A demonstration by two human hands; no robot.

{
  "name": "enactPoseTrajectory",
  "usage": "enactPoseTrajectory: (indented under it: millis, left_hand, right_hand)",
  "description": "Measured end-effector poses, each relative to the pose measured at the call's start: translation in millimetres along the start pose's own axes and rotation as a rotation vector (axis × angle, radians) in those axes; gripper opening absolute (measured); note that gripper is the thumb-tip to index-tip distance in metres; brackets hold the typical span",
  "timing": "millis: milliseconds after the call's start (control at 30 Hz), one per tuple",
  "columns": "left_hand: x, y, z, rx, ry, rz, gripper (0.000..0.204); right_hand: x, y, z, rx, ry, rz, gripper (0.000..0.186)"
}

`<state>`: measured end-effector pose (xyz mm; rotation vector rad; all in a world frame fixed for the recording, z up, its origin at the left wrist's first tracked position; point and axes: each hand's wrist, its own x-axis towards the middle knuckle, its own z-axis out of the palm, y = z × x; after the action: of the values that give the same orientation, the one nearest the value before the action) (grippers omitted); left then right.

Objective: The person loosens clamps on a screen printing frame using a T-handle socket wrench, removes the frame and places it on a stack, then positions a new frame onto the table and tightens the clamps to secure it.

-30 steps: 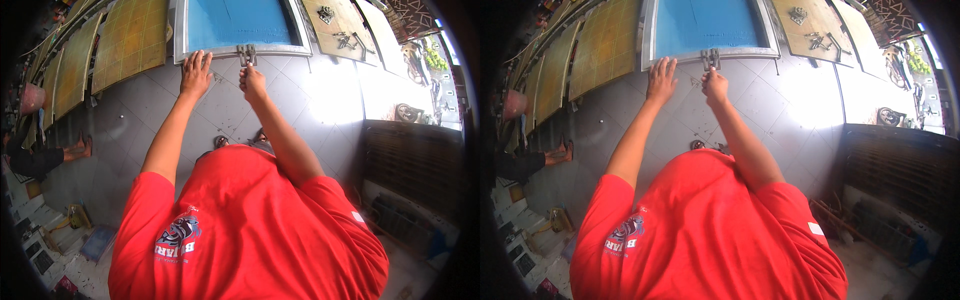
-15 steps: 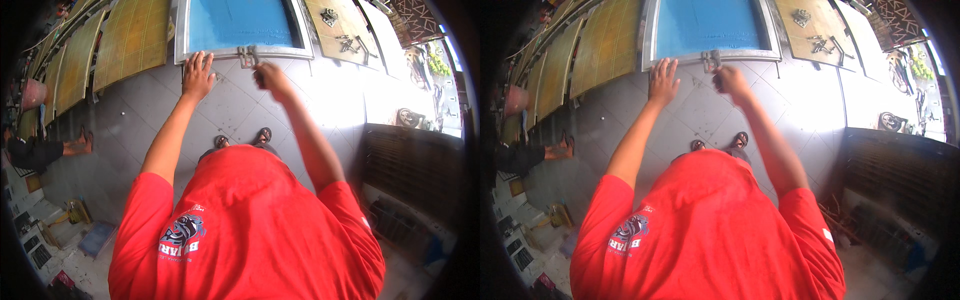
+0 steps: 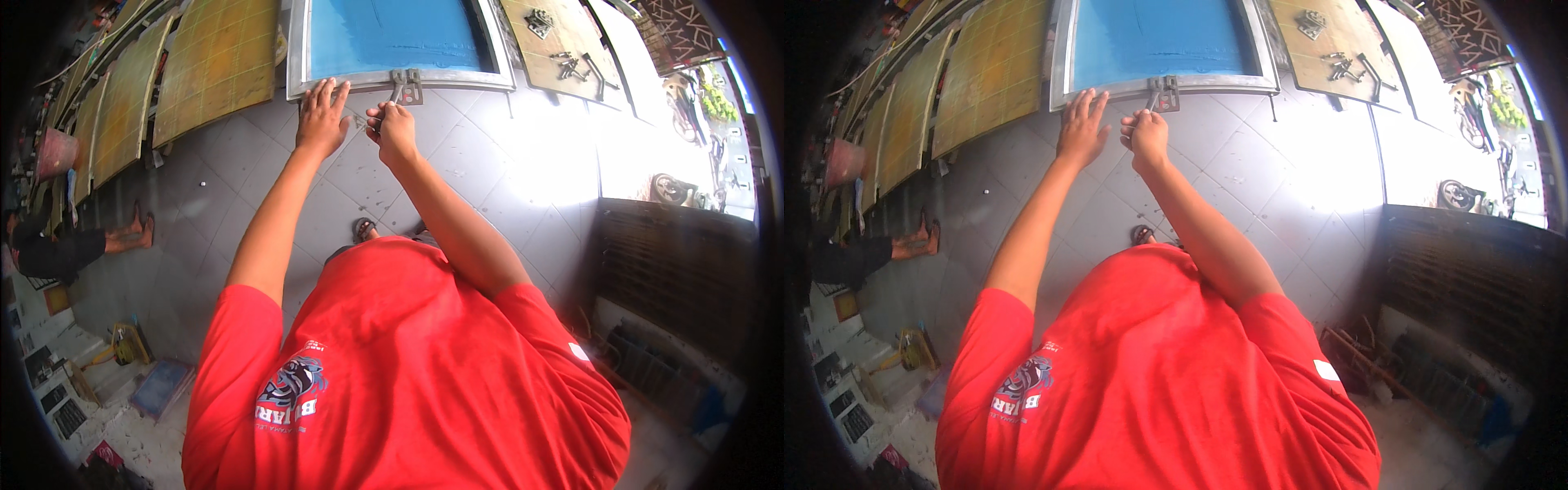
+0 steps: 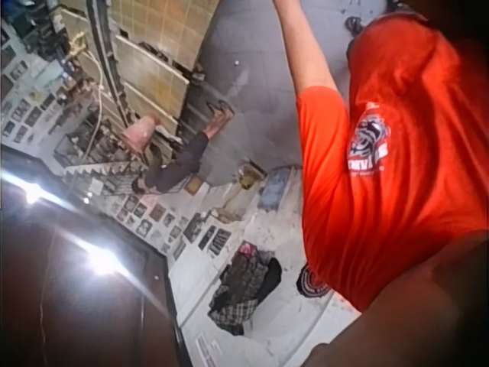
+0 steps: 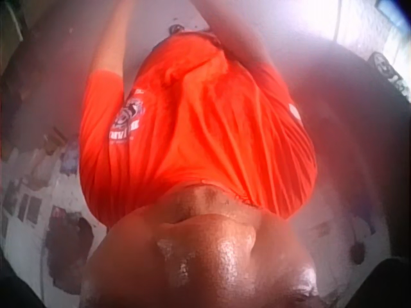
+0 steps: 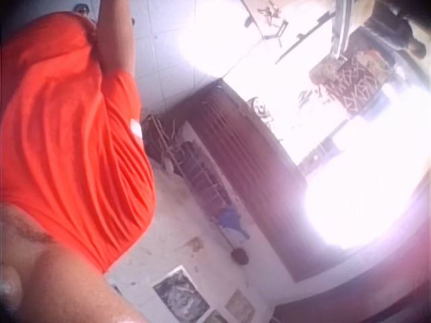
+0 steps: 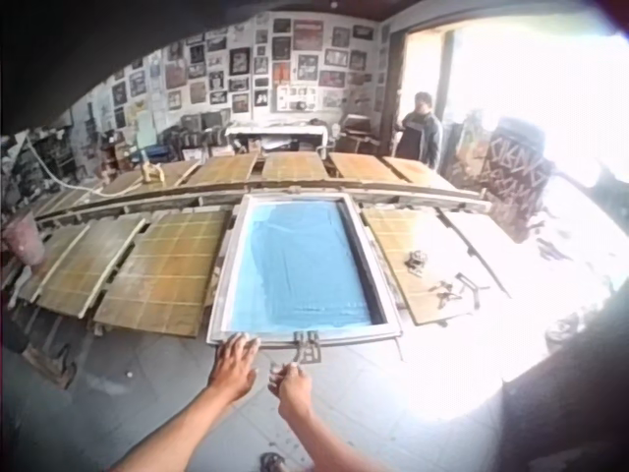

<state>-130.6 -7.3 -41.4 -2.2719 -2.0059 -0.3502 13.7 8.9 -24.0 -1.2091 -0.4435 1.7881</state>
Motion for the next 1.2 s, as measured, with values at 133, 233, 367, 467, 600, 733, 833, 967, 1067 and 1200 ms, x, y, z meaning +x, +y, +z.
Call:
enactPoseTrajectory:
  millis: [133, 233, 367, 467, 600, 733, 833, 967, 1067, 1200]
  left_hand:
    - [8, 5, -5, -0.005, -0.004, 0.051, 0.069]
    - [4, 2, -1, -0.034, 0.009, 0.039, 0.072]
    - [2, 2, -2, -0.024, -0.008, 0.027, 0.070]
    - [2, 2, -6, -0.006, -0.005, 0.026, 0.068]
    - [0, -3, 0, -0.012, 0.013, 0.028, 0.063]
    - [-1, -5, 3, 0.023, 0.018, 0.037, 0.063]
    - [-1, -4, 2, 0.037, -0.044, 0.014, 0.063]
    - [0, -1, 0, 0.035, -0.049, -0.001, 0.063]
    - [-1, -1, -1, 0.032, -0.055, -0.009, 0.064]
    - [-1, -1, -2, 0.016, -0.016, 0.019, 0.065]
  right_hand:
    - [20, 14, -7, 0.121, -0.046, -0.046, 0.018]
    - [16, 18, 1, 0.153, 0.002, -0.035, 0.019]
    - [15, 16, 5, 0.187, 0.016, 0.009, 0.019]
    - [14, 18, -10, 0.041, 0.053, -0.132, 0.022]
    - [16, -1, -48, -0.162, 0.086, -0.166, 0.025]
    - [27, -49, -76, -0.428, 0.004, -0.130, 0.025]
    - [28, -78, -73, -0.684, -0.054, -0.163, 0.026]
    - [18, -48, -65, -0.447, -0.021, -0.137, 0.023]
    - [-1, -13, -43, -0.229, -0.014, -0.087, 0.016]
    - [-6, 9, -18, -0.083, 0.051, -0.091, 0.015]
